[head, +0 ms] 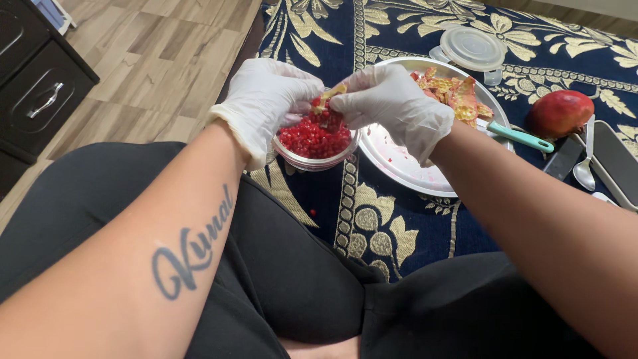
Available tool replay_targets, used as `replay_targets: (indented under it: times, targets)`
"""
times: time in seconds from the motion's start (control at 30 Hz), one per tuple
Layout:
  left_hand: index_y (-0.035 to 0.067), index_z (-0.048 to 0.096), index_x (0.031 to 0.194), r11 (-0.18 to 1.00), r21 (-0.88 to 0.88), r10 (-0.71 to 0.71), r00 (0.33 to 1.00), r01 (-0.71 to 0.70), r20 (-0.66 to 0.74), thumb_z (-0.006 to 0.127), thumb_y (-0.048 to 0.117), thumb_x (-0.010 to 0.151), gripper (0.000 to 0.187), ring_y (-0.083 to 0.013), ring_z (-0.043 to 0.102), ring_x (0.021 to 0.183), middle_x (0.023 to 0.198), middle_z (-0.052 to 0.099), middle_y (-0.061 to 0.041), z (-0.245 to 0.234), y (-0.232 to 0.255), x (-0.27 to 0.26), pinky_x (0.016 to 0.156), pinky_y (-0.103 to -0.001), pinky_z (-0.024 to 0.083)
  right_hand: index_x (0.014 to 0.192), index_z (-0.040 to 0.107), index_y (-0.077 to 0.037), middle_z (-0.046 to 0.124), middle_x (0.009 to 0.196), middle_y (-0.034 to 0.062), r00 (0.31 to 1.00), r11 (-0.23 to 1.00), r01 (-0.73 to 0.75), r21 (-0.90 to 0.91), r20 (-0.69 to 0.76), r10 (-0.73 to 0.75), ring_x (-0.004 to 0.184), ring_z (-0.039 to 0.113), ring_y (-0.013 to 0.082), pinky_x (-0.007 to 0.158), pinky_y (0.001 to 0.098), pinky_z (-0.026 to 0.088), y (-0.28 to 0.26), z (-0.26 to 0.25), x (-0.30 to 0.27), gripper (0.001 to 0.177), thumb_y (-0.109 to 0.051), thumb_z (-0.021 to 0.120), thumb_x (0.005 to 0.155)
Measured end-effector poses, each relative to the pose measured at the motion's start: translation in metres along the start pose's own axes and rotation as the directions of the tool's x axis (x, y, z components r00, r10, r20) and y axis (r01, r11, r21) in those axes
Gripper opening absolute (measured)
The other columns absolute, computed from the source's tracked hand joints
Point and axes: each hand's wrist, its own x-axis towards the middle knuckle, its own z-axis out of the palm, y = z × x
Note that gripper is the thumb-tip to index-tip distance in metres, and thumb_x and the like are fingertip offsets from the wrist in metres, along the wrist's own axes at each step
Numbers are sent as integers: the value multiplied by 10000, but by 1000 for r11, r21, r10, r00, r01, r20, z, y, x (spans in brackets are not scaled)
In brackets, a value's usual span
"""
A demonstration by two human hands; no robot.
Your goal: The person peels a pomegranate by hand, removing the seeds and placing them into a small bowl.
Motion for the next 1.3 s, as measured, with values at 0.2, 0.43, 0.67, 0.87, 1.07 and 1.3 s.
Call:
replay_targets:
  times: [0.2, 0.43, 0.67, 0.87, 1.07, 1.3]
  targets:
    - [-6, 767, 938, 990, -117, 87, 995, -80, 50, 803, 100, 815, 166, -174, 767, 728, 855, 787, -107, -1, -2, 3, 629, -279, 632, 961, 773, -14, 764, 788, 70, 995, 992, 59, -108, -68, -67, 599, 687, 91, 523, 206, 562, -13, 2, -2, 157, -99, 818, 837]
    - [-7, 751, 968, 999, -45, -4, 996, 8, 92, 803, 120, 827, 197, -204, 772, 757, 893, 784, -124, -4, -7, 2, 623, -289, 614, 933, 766, 5, 753, 756, 92, 992, 994, 43, -97, -113, -54, 550, 668, 99, 471, 206, 535, -14, 4, -7, 159, -87, 834, 822]
    - [-24, 750, 999, 956, -200, -200, 976, 215, 91, 755, 97, 856, 187, -214, 780, 776, 909, 785, -137, -4, -12, 21, 678, -316, 634, 914, 751, 25, 745, 736, 103, 978, 996, 69, -64, -192, -80, 556, 683, 116, 485, 219, 560, -9, -2, -8, 168, -90, 835, 825]
    - [85, 806, 1091, 964, -65, -243, 952, 259, 185, 712, 100, 832, 276, -181, 756, 844, 995, 774, -77, 3, -7, 15, 693, -323, 632, 895, 741, 18, 738, 727, 108, 965, 997, 63, -38, -253, -71, 540, 691, 130, 468, 234, 575, -3, -1, -8, 193, -84, 861, 782]
    - [53, 772, 989, 999, -32, 2, 991, 2, 132, 748, 160, 830, 193, -198, 782, 830, 944, 799, -88, 3, -5, 0, 654, -331, 616, 880, 751, 0, 746, 721, 107, 953, 994, 24, -106, -297, -55, 546, 693, 117, 474, 221, 569, -10, 7, -9, 159, -102, 844, 800]
    - [-4, 729, 909, 966, -216, -128, 989, 142, 80, 751, 87, 813, 134, -227, 784, 747, 922, 777, -158, 8, -9, 17, 571, -311, 650, 895, 758, 17, 756, 749, 106, 954, 996, 66, -60, -289, -81, 579, 701, 110, 497, 213, 573, -9, 9, -9, 157, -100, 836, 824]
